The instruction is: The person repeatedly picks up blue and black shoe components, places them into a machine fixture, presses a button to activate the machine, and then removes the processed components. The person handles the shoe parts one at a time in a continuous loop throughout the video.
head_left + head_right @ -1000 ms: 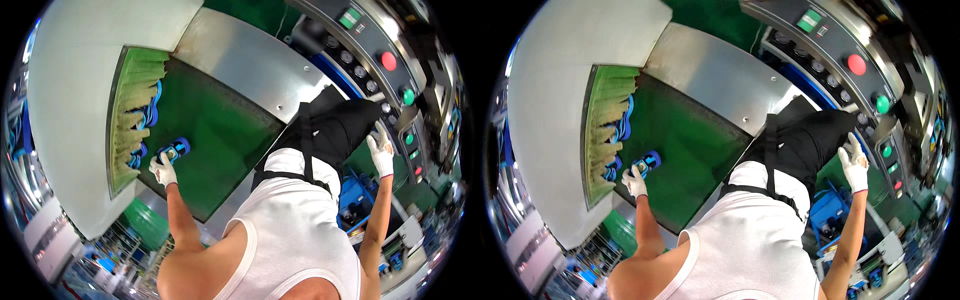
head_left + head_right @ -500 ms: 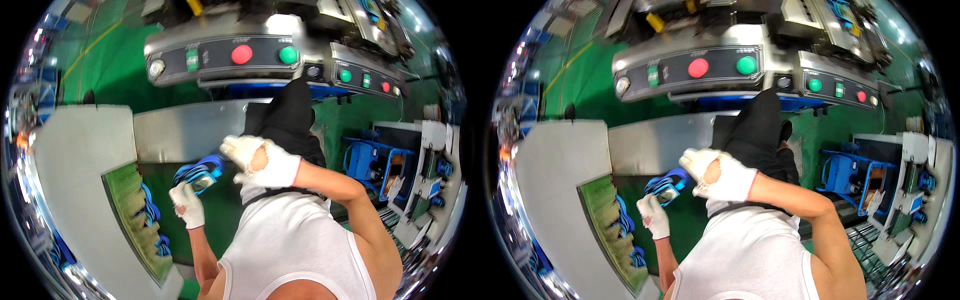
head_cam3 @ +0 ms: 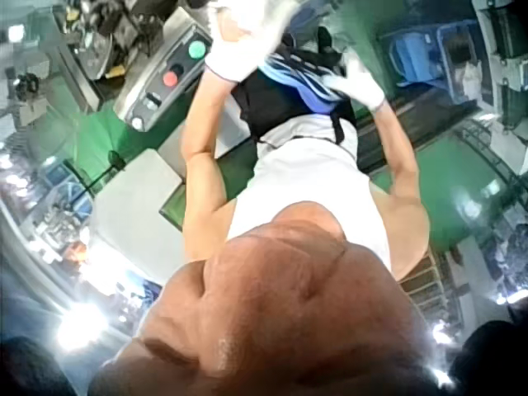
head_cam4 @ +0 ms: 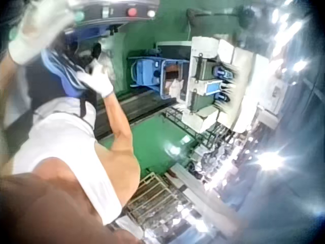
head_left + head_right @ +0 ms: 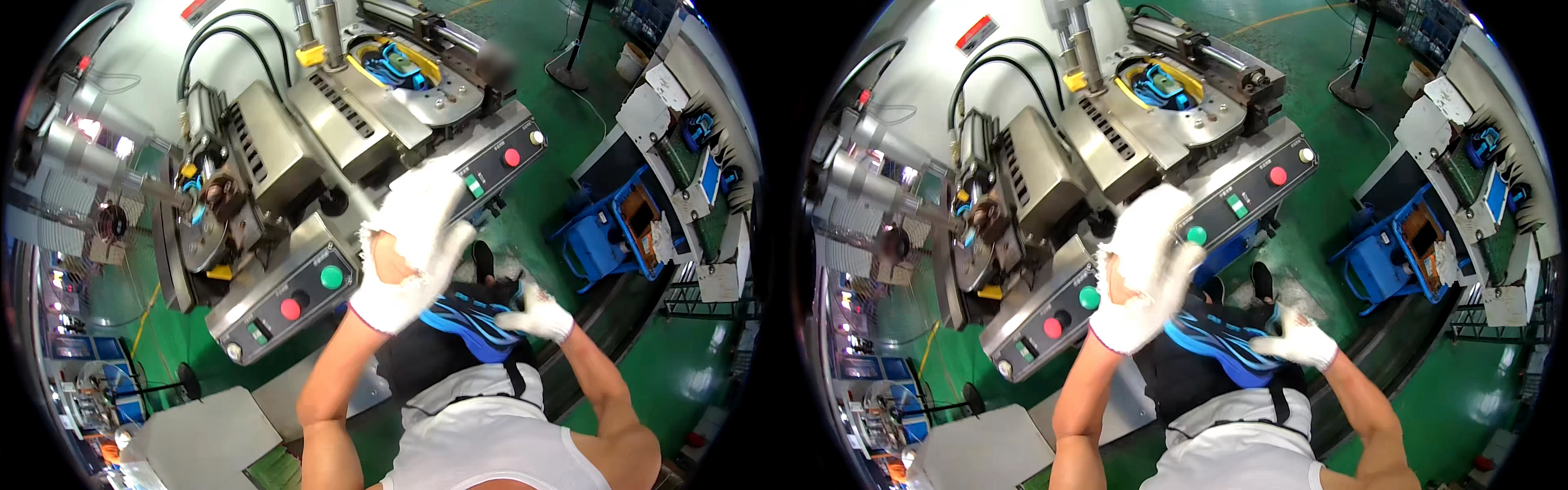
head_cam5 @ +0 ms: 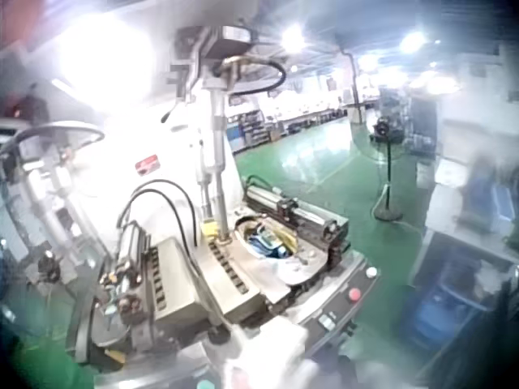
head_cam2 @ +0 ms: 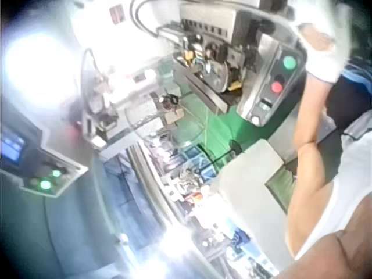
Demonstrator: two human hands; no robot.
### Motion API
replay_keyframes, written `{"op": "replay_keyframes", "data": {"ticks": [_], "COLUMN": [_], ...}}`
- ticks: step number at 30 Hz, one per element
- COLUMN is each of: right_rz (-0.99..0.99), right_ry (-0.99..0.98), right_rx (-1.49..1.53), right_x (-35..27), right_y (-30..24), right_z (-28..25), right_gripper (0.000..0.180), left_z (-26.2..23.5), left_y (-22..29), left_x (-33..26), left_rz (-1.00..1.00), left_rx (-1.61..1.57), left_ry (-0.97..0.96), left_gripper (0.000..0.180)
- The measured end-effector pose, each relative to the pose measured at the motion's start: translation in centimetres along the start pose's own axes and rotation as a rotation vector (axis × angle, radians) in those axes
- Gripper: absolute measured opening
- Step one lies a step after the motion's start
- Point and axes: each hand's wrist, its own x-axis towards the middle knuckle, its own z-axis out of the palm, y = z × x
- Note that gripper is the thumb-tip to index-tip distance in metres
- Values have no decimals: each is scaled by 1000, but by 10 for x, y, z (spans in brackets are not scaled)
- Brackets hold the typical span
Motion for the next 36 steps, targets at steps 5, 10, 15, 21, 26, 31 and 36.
{"op": "replay_keyframes", "data": {"ticks": [5,10,15,21,26,31,36], "right_rz": [444,100,56,-24,61,202,-119], "right_ry": [14,169,147,295,496,745,916], "right_rx": [1055,1598,1559,1401,1203,1088,776], "right_x": [-44,-28,19,21,-21,8,104], "right_y": [89,147,141,132,146,120,8], "right_z": [18,60,21,5,20,-9,-82], "right_gripper": [60,108,106,100,79,45,37], "left_z": [37,92,157,169,129,49,13], "left_y": [-127,-258,-341,-369,-298,-168,-104], "left_x": [76,178,223,235,228,180,40], "left_rz": [-242,-611,-495,-533,-431,-358,28], "left_rx": [112,155,209,202,-96,-161,-239], "left_ry": [84,43,201,366,582,731,452], "left_gripper": [51,74,50,28,23,25,21]}}
